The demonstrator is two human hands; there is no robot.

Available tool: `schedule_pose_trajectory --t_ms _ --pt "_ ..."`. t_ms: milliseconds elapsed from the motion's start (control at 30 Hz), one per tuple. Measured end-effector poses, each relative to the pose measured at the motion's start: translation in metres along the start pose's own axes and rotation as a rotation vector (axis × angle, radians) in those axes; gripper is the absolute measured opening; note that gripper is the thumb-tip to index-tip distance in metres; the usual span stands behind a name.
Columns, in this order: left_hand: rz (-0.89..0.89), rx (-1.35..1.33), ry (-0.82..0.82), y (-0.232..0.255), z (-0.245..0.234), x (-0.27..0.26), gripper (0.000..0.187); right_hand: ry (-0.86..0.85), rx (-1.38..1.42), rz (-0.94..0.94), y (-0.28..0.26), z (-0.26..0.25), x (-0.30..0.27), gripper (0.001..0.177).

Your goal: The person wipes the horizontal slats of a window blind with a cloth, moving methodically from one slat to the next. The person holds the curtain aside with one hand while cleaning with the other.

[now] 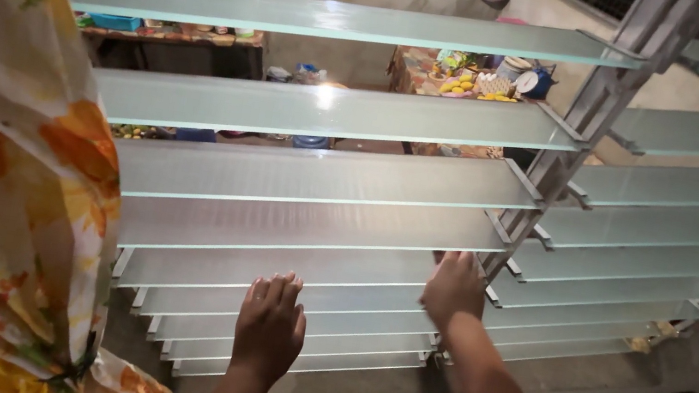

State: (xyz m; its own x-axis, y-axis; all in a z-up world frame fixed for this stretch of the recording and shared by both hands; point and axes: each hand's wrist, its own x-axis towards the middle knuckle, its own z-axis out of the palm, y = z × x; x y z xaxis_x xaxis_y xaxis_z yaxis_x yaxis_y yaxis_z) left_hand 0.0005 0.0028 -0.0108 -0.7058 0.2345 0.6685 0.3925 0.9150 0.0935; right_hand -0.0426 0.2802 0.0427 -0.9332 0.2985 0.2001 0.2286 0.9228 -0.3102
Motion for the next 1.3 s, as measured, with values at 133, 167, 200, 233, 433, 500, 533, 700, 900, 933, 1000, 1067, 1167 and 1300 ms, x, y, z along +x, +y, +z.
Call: schedule_pose_trajectory --t_ms 133,167,200,233,433,500,533,700,900,933,1000,1067,1167,1300 --pt "-0.025 -0.029 -0.057 0.000 -0.005 0.003 0.045 -0.022 -0.228 -0.063 0.011 0.057 0.054 0.026" --pt "-0.035 -0.050 -0.073 0.003 -0.008 0.002 0.045 -0.079 -0.510 -0.160 0.018 0.083 0.071 0.027" --pt "-0.034 -0.051 -0.067 0.002 -0.006 -0.001 0.045 -0.073 -0.511 -0.161 0.034 0.151 0.083 0.027" --pt "-0.048 -0.056 -0.076 0.003 -0.003 -0.003 0.047 0.376 -0.354 -0.477 0.045 0.212 0.101 0.019" --pt "-0.021 -0.049 -0.085 0.002 -0.002 -0.004 0.048 0.293 0.387 -0.797 -0.087 0.017 -0.049 0.015" --pt "0.002 -0.047 -0.045 -0.002 -0.015 -0.005 0.050 0.312 0.497 -0.922 -0.068 0.003 -0.047 0.010" --pt "0.042 0.011 -0.065 -0.003 -0.024 -0.007 0.049 0.452 0.384 -0.884 -0.045 0.013 -0.038 0.016" --pt "0.045 0.021 -0.126 -0.044 -0.046 -0.061 0.049 0.602 0.228 -0.600 0.013 0.031 -0.028 0.011" --pt "-0.126 0.467 0.129 -0.111 -0.099 -0.100 0.068 0.716 0.140 -0.557 -0.071 0.057 -0.054 0.013" --pt "-0.175 0.488 0.144 -0.118 -0.105 -0.098 0.076 0.690 0.140 -0.560 -0.089 0.058 -0.059 0.012" --pt "-0.231 0.516 0.161 -0.134 -0.114 -0.094 0.084 0.662 0.146 -0.571 -0.125 0.059 -0.069 0.016" --pt "-0.267 0.773 0.129 -0.151 -0.120 -0.093 0.070 0.658 0.271 -0.659 -0.161 0.061 -0.080 0.020" --pt "-0.214 0.751 0.049 -0.177 -0.114 -0.107 0.084 0.562 0.500 -0.728 -0.213 0.049 -0.106 0.018" --pt "-0.143 0.702 0.040 -0.192 -0.116 -0.111 0.083 0.314 0.385 -0.680 -0.268 0.071 -0.123 0.021"
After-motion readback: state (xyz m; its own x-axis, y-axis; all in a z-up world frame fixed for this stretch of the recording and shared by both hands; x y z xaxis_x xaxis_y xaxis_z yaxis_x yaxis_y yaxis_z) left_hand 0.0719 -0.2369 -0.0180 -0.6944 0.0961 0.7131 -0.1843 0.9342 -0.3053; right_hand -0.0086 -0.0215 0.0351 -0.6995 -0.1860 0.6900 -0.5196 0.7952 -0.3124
